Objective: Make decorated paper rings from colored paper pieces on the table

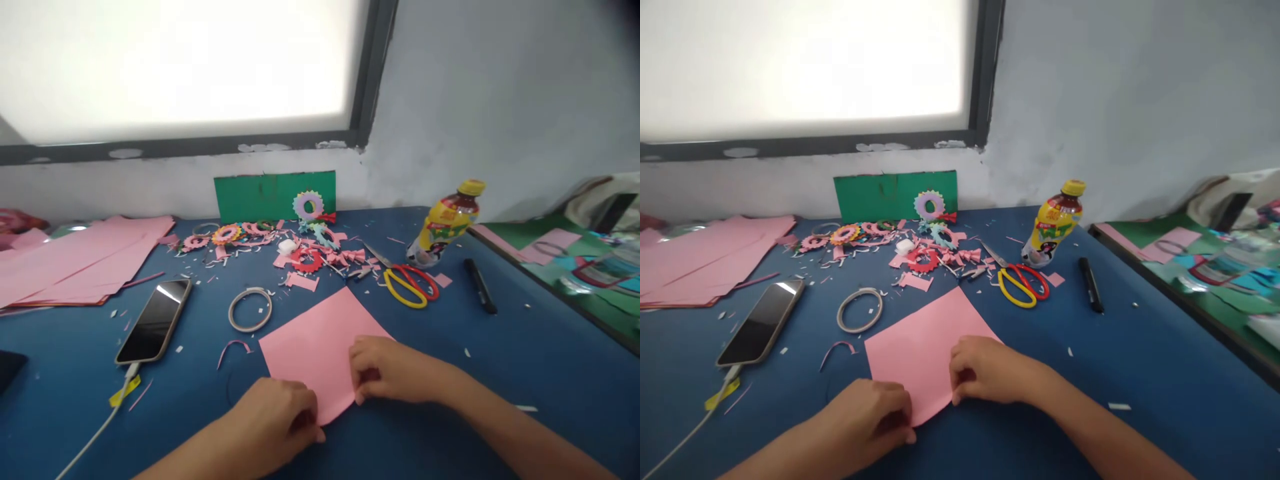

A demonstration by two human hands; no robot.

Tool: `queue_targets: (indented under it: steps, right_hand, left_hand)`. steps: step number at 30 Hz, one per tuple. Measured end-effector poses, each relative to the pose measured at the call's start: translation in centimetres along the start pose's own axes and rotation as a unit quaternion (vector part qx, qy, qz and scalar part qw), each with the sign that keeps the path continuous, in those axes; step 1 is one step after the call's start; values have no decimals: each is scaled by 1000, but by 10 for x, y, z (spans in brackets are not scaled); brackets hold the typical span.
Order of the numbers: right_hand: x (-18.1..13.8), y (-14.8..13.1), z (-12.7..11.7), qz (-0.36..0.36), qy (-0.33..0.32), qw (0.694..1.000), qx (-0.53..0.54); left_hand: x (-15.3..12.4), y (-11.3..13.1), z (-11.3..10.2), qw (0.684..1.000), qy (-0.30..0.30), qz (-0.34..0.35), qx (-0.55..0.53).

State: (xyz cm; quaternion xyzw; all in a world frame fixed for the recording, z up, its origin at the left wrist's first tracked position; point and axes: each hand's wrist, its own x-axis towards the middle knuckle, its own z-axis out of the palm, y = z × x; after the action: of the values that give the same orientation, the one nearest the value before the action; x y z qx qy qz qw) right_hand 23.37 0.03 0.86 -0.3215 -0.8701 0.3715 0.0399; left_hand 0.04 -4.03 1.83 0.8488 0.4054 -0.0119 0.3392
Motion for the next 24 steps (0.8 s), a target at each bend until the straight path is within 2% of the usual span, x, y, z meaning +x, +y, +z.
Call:
queue_targets:
  steps: [5,12,15,20,24]
  right_hand:
    - [1,-2,-2,14,8,1000,25]
    - [-3,-5,-7,1,10,1000,13]
    - [-4,-5,-6,0,9,1000,-3]
    - [-1,-2,-5,-18,-2,999,-27]
    - [-1,0,-5,-23,-9,999,-38]
  left_hand:
    - [6,-3,9,999,29,13,-14]
    - [14,-18,19,998,46,-15,-28]
    - [15,-22,22,998,37,-29,-28]
    - [16,-22,25,1000,10,-4,-9]
    - [17,-20,25,1000,11,9,-3]
